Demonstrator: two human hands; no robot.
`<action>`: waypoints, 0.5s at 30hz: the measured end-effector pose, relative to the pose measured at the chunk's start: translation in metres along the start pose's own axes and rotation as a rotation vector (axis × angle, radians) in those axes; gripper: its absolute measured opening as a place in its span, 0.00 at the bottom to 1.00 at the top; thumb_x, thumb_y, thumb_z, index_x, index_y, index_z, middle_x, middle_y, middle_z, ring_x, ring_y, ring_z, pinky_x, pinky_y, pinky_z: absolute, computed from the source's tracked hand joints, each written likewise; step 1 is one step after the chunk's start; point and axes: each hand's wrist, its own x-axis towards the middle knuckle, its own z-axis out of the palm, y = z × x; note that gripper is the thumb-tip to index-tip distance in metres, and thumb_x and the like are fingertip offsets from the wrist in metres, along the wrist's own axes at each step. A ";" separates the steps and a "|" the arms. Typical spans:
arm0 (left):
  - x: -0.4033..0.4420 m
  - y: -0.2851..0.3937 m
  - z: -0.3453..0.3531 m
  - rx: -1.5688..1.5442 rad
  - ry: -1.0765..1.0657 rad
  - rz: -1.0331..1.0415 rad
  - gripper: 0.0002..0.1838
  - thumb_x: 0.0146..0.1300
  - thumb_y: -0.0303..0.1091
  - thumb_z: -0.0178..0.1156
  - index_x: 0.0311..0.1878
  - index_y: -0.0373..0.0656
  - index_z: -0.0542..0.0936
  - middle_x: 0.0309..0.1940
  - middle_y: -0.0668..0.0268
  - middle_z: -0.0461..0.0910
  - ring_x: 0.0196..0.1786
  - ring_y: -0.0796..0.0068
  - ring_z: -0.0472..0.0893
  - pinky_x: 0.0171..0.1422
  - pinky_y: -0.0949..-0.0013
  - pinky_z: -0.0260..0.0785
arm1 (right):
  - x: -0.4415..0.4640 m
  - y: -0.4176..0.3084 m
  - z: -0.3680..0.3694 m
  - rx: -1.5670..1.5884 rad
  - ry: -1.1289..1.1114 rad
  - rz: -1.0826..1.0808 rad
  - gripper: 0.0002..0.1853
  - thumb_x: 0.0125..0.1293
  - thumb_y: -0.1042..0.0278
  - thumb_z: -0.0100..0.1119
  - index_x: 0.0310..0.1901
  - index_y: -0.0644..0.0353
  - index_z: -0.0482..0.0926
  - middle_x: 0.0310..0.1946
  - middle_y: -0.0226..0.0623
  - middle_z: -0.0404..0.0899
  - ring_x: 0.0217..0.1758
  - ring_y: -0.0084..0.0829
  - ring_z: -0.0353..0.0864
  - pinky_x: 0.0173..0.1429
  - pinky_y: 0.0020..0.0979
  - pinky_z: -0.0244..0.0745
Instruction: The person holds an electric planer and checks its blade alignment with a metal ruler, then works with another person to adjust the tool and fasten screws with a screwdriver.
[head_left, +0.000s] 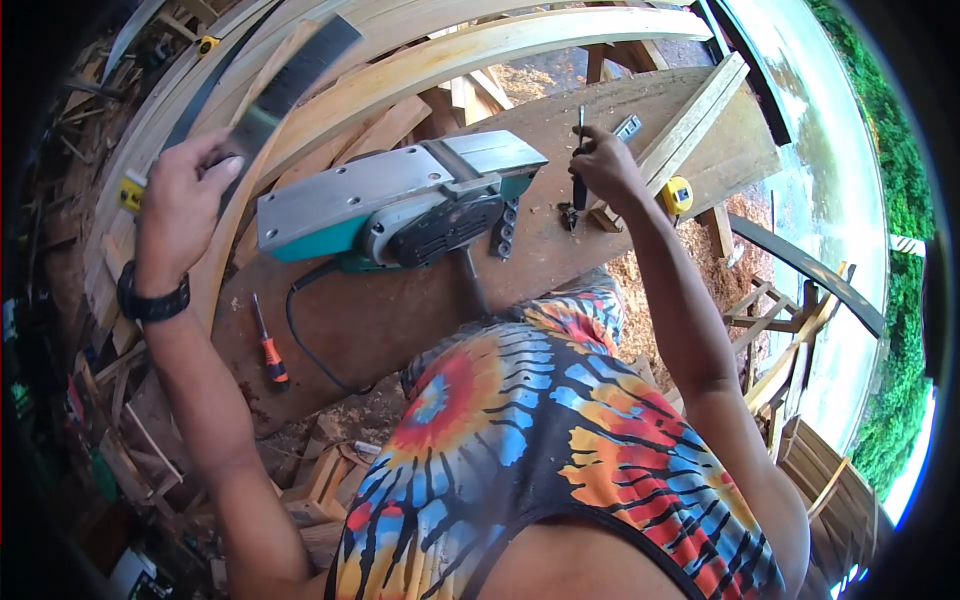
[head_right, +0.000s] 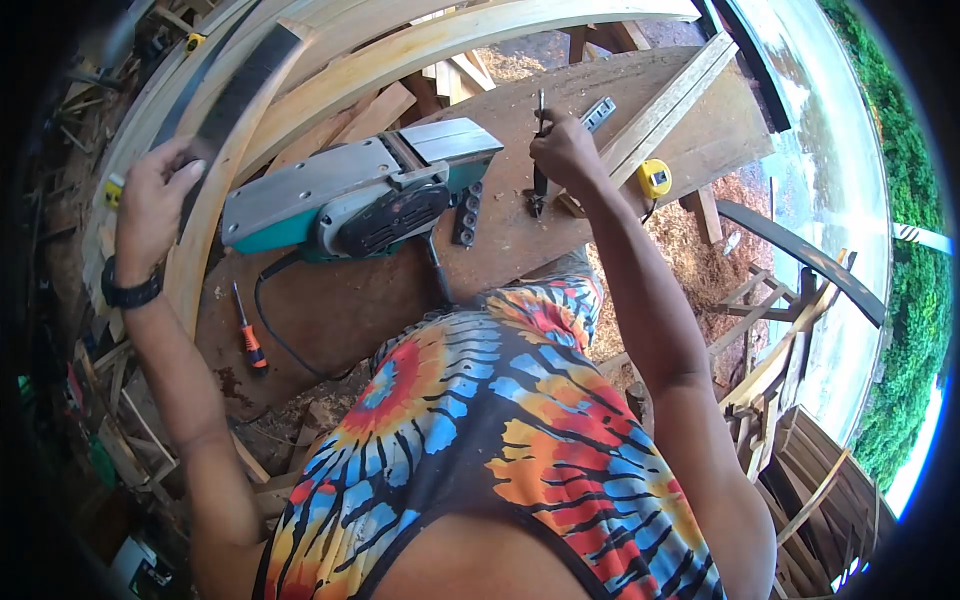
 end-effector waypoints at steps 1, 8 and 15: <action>-0.003 -0.006 -0.001 -0.163 0.022 0.005 0.17 0.70 0.28 0.62 0.59 0.29 0.81 0.46 0.62 0.87 0.48 0.75 0.83 0.57 0.71 0.74 | 0.004 0.003 0.003 -0.050 0.018 -0.021 0.26 0.60 0.71 0.63 0.62 0.67 0.80 0.36 0.57 0.87 0.44 0.47 0.90 0.53 0.41 0.84; -0.020 0.044 -0.011 -0.764 0.210 0.104 0.13 0.75 0.31 0.63 0.57 0.36 0.80 0.41 0.66 0.87 0.38 0.84 0.83 0.45 0.78 0.73 | 0.036 0.020 0.029 -0.311 0.040 -0.130 0.22 0.59 0.67 0.64 0.56 0.63 0.85 0.43 0.59 0.87 0.51 0.54 0.88 0.59 0.45 0.82; 0.013 0.074 0.000 -1.105 0.038 0.256 0.13 0.77 0.34 0.59 0.56 0.37 0.80 0.42 0.62 0.87 0.41 0.75 0.87 0.49 0.68 0.82 | 0.010 -0.045 -0.003 -0.122 0.233 -0.507 0.33 0.58 0.60 0.73 0.67 0.56 0.78 0.51 0.48 0.86 0.44 0.41 0.89 0.53 0.41 0.85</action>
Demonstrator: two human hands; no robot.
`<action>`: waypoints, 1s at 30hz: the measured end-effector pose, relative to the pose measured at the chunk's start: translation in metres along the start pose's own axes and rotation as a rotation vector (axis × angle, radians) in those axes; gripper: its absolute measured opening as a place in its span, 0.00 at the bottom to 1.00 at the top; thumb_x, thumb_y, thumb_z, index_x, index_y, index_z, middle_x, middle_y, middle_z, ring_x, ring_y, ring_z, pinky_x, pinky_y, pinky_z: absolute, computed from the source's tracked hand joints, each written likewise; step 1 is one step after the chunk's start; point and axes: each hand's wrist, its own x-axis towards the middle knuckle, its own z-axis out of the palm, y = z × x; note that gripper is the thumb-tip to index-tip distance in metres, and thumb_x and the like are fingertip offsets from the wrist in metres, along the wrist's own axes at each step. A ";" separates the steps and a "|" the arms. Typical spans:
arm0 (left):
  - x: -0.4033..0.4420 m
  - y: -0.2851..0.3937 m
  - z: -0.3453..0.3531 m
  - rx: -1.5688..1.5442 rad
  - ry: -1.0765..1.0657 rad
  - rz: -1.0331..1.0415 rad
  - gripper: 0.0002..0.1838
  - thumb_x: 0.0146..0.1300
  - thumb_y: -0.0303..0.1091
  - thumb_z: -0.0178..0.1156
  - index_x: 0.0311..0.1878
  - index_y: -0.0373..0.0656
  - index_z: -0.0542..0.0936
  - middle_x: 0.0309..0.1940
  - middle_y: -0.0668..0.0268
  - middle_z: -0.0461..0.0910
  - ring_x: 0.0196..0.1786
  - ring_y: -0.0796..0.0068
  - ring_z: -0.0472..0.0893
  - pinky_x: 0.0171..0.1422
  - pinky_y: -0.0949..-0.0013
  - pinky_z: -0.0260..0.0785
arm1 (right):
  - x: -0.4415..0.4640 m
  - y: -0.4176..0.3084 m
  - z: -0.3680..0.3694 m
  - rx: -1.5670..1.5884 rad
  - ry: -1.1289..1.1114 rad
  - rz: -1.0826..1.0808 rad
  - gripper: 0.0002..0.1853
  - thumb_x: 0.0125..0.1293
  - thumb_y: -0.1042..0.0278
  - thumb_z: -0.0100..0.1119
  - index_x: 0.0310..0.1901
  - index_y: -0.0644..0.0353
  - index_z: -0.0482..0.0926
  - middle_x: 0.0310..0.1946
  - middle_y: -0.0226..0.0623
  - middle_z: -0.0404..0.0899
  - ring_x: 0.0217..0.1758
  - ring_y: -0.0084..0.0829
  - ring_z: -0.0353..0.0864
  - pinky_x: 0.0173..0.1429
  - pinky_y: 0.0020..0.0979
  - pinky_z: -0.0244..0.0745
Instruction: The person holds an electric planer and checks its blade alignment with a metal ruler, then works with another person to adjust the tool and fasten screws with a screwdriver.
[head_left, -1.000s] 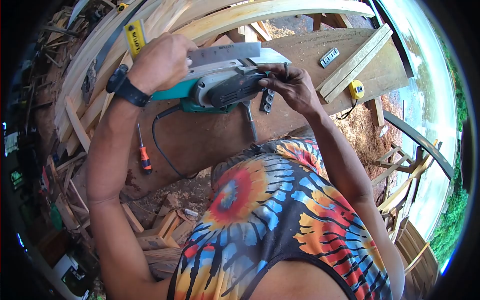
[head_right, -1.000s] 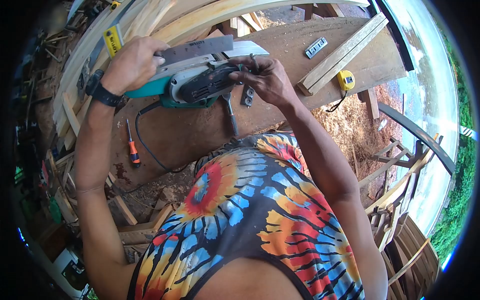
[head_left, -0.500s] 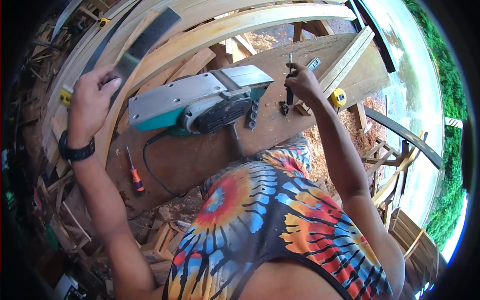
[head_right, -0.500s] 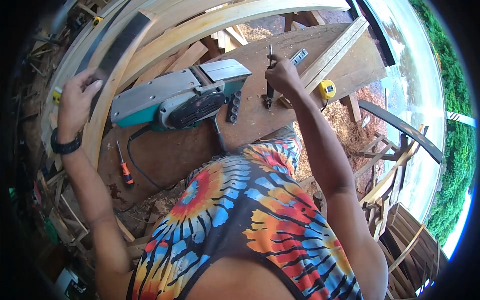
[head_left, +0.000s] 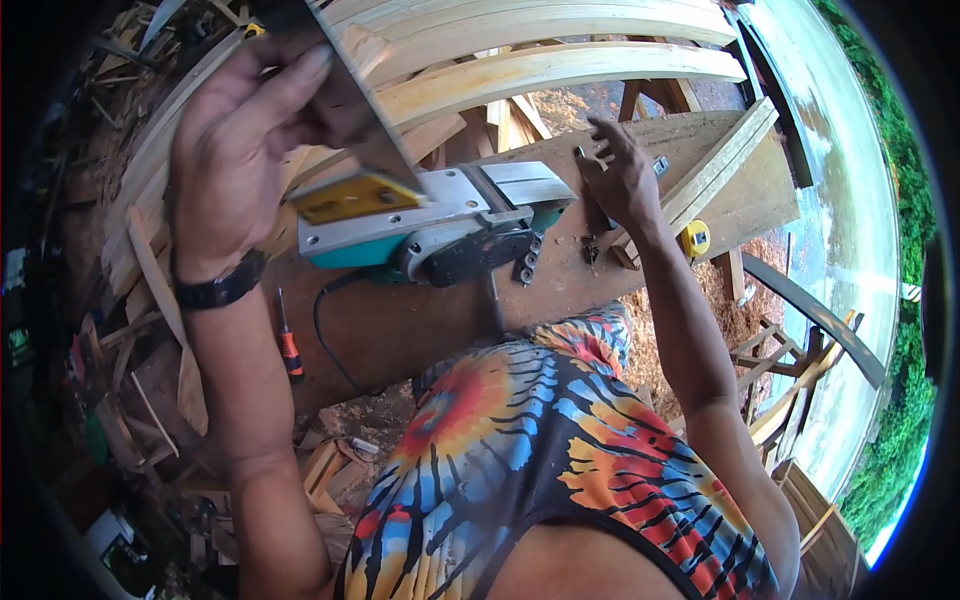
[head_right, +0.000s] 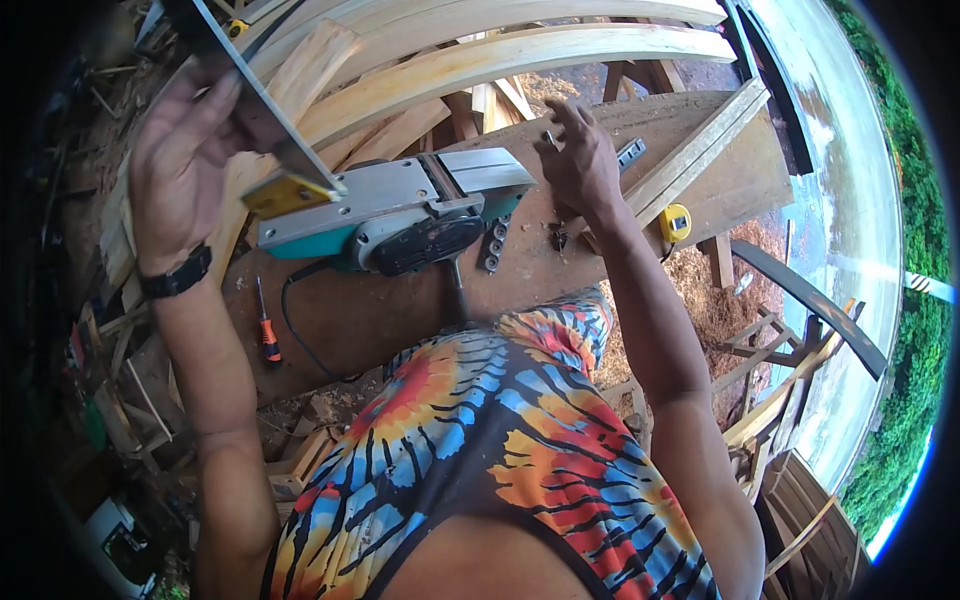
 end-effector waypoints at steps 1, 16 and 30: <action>0.006 -0.005 0.005 -0.106 -0.078 -0.074 0.14 0.78 0.36 0.57 0.59 0.38 0.79 0.45 0.62 0.87 0.44 0.73 0.87 0.52 0.65 0.82 | 0.006 -0.026 -0.014 0.142 0.028 -0.112 0.37 0.58 0.57 0.75 0.70 0.54 0.75 0.53 0.45 0.85 0.42 0.36 0.88 0.51 0.39 0.85; 0.047 -0.050 0.112 -0.892 -0.538 -0.576 0.16 0.82 0.39 0.50 0.58 0.37 0.79 0.47 0.57 0.88 0.48 0.67 0.90 0.60 0.61 0.85 | 0.038 -0.059 -0.041 0.875 0.040 -0.302 0.34 0.70 0.65 0.65 0.75 0.61 0.68 0.77 0.45 0.65 0.74 0.38 0.73 0.75 0.41 0.71; -0.013 -0.070 0.098 0.282 -0.275 -0.374 0.17 0.76 0.39 0.61 0.54 0.32 0.81 0.44 0.56 0.87 0.42 0.59 0.89 0.46 0.63 0.83 | -0.014 -0.048 -0.079 0.107 0.108 -0.465 0.18 0.57 0.64 0.71 0.49 0.61 0.88 0.46 0.43 0.88 0.44 0.41 0.90 0.47 0.36 0.85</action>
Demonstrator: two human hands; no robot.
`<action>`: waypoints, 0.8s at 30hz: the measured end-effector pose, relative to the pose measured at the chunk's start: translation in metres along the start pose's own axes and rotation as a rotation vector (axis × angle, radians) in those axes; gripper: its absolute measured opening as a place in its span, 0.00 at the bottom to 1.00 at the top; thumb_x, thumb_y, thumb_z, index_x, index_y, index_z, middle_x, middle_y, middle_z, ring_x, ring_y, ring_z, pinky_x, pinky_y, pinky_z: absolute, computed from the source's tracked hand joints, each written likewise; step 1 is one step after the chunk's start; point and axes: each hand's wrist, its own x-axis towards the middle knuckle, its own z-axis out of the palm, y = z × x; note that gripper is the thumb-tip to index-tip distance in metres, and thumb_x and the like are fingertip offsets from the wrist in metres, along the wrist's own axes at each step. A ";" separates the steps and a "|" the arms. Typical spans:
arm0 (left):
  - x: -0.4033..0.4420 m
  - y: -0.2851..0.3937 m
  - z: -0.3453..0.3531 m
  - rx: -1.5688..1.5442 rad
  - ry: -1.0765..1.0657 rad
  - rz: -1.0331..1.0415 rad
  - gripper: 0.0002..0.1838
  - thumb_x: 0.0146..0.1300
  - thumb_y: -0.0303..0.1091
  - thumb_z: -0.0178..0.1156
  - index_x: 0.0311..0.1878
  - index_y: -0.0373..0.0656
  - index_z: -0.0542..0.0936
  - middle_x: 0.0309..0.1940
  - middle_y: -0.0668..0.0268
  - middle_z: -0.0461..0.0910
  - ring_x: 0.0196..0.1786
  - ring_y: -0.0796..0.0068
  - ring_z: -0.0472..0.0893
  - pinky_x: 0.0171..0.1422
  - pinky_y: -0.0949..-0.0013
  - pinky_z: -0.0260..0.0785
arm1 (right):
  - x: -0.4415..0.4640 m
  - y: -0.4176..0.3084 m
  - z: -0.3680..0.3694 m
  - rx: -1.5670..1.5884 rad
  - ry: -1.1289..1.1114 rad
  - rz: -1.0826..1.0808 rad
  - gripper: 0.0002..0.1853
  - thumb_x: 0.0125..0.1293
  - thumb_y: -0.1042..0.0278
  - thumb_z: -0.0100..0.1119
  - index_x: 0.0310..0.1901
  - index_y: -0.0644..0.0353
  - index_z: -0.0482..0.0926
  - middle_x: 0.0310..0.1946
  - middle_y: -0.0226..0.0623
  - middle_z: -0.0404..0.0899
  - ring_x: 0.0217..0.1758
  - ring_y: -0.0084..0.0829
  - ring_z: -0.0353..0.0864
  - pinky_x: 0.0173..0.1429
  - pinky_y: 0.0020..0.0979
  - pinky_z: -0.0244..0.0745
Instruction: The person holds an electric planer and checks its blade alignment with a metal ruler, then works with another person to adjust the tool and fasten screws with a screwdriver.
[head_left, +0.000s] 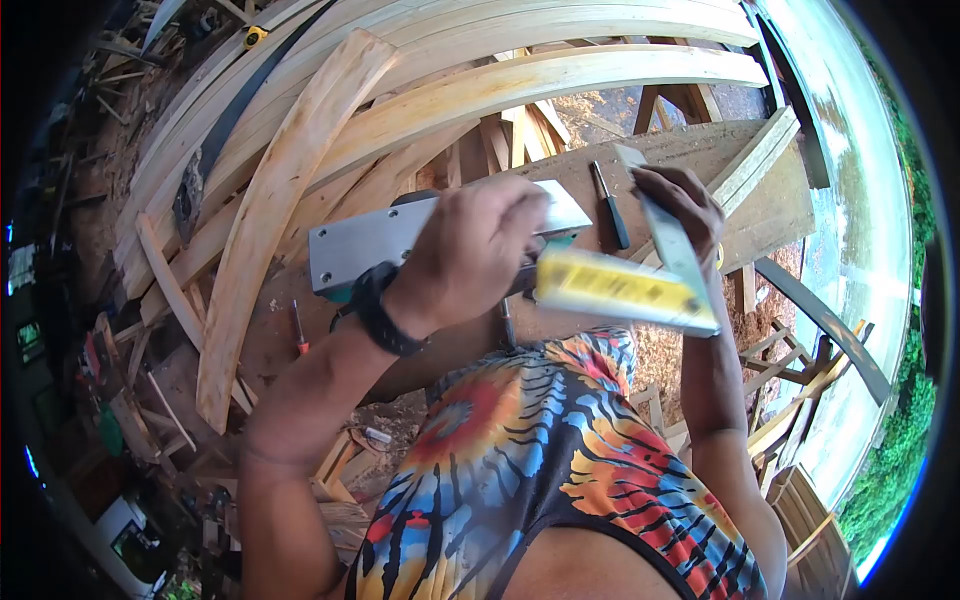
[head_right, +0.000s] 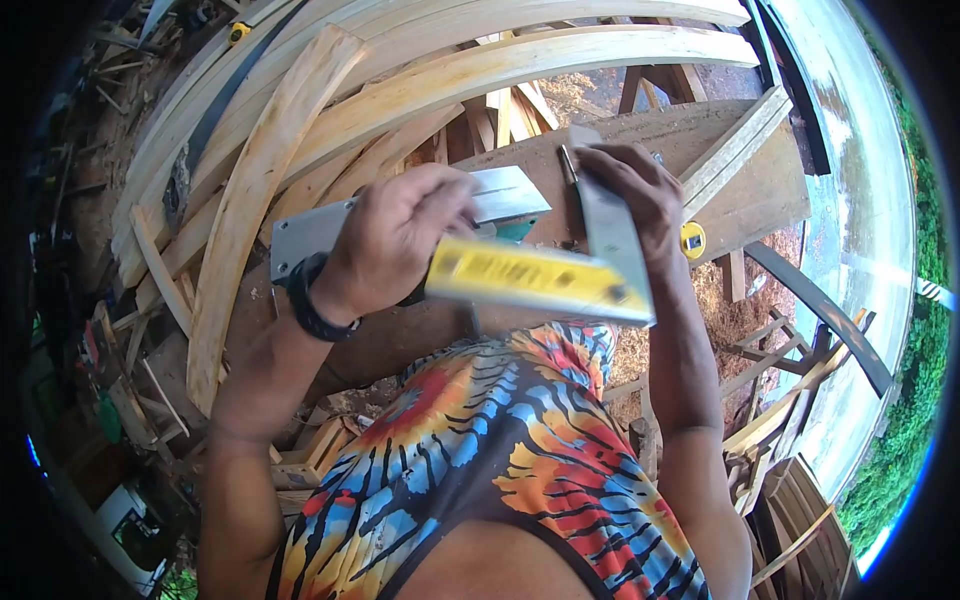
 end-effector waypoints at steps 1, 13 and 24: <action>-0.007 -0.011 -0.006 0.283 0.130 0.141 0.18 0.74 0.39 0.63 0.54 0.32 0.80 0.44 0.55 0.86 0.43 0.55 0.88 0.48 0.60 0.82 | -0.011 0.012 0.000 -0.026 0.021 -0.045 0.17 0.57 0.67 0.70 0.48 0.62 0.88 0.46 0.42 0.88 0.44 0.41 0.90 0.47 0.36 0.86; -0.061 -0.032 0.017 0.911 0.039 0.056 0.40 0.55 0.47 0.75 0.68 0.35 0.76 0.69 0.53 0.73 0.75 0.47 0.66 0.83 0.33 0.45 | 0.041 -0.016 0.000 0.733 0.185 0.571 0.13 0.73 0.77 0.61 0.56 0.71 0.81 0.38 0.43 0.87 0.31 0.28 0.85 0.36 0.26 0.78; -0.064 -0.027 0.018 0.817 -0.040 -0.054 0.30 0.65 0.39 0.63 0.70 0.39 0.76 0.68 0.56 0.72 0.76 0.51 0.64 0.81 0.34 0.52 | 0.101 -0.017 0.072 0.431 -0.362 0.208 0.09 0.71 0.74 0.63 0.49 0.66 0.88 0.46 0.44 0.89 0.32 0.31 0.89 0.36 0.29 0.86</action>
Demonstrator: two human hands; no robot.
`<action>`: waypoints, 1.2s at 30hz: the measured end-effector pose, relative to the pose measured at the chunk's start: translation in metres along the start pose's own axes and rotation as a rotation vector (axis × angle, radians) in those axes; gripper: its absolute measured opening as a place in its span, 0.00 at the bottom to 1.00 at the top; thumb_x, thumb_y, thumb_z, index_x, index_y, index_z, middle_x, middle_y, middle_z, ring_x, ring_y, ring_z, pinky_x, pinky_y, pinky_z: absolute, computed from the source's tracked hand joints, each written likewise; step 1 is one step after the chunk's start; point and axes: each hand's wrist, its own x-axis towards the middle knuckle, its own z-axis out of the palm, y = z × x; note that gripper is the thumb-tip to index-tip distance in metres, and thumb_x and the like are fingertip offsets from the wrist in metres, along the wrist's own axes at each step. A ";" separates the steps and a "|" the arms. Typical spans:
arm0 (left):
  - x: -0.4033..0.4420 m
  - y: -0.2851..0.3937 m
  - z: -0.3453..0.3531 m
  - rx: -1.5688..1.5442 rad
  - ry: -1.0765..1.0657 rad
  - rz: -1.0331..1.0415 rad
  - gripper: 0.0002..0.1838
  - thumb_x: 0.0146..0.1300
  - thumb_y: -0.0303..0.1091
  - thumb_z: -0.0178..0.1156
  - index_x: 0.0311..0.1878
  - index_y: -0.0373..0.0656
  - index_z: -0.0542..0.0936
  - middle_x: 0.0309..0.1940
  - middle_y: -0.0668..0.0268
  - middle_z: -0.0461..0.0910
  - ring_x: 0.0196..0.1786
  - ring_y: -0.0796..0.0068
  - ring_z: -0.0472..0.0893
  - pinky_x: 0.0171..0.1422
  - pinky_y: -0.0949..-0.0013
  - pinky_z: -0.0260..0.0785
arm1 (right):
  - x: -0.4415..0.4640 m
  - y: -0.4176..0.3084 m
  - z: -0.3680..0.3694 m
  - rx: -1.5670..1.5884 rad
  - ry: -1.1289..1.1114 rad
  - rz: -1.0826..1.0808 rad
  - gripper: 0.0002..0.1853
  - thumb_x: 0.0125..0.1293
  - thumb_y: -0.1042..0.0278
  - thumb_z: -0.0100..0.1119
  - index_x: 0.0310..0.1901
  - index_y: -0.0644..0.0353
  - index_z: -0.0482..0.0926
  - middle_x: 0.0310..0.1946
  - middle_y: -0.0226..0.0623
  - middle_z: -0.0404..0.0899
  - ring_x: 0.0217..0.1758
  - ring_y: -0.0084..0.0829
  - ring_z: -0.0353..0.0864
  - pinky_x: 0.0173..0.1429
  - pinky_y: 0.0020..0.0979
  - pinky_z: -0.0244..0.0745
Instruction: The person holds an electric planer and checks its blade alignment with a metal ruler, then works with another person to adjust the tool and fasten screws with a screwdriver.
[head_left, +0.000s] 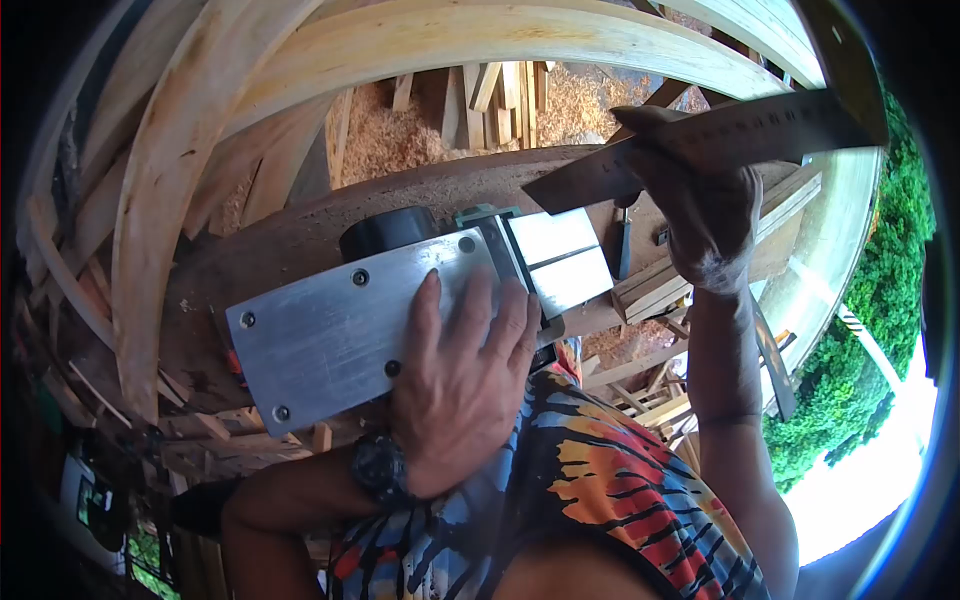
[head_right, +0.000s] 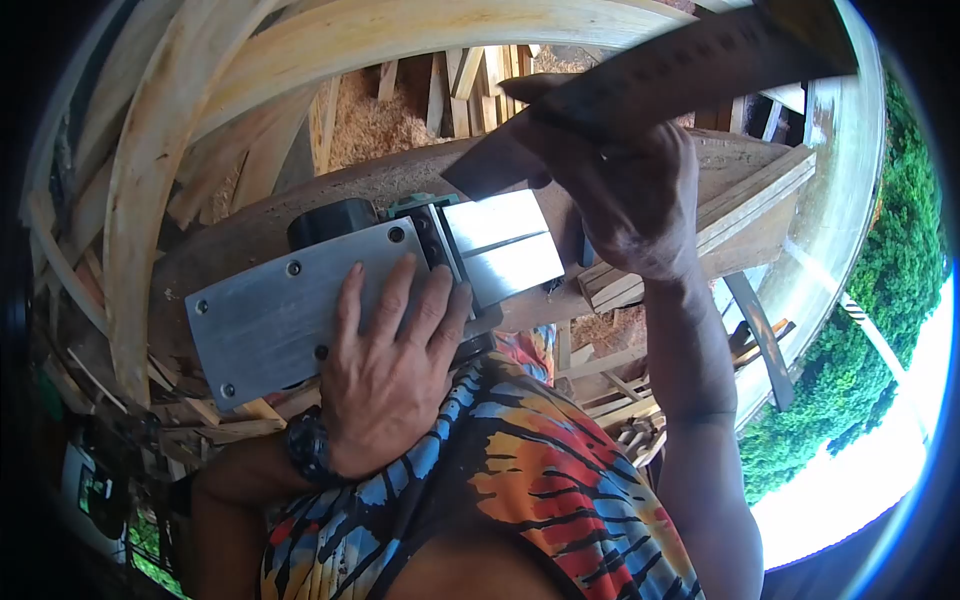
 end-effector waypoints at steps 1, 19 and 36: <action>-0.014 0.004 0.001 -0.003 0.006 0.002 0.29 0.67 0.38 0.61 0.70 0.39 0.76 0.67 0.56 0.72 0.76 0.51 0.64 0.81 0.34 0.52 | 0.003 -0.006 0.000 -0.128 -0.088 -0.041 0.09 0.70 0.73 0.64 0.47 0.64 0.89 0.46 0.43 0.89 0.32 0.31 0.89 0.36 0.29 0.86; -0.012 0.002 0.003 0.016 0.100 0.116 0.20 0.70 0.37 0.53 0.57 0.34 0.83 0.61 0.50 0.81 0.68 0.55 0.77 0.79 0.36 0.59 | 0.085 0.001 0.062 0.072 -0.536 -0.347 0.10 0.69 0.69 0.67 0.46 0.66 0.83 0.27 0.43 0.85 0.28 0.39 0.87 0.33 0.40 0.82; -0.020 0.004 0.015 -0.010 0.202 0.126 0.15 0.71 0.35 0.59 0.50 0.35 0.88 0.56 0.57 0.86 0.66 0.60 0.81 0.74 0.40 0.68 | 0.103 -0.011 0.097 0.263 -0.946 -0.094 0.11 0.67 0.75 0.66 0.47 0.69 0.80 0.25 0.44 0.85 0.29 0.43 0.88 0.33 0.41 0.81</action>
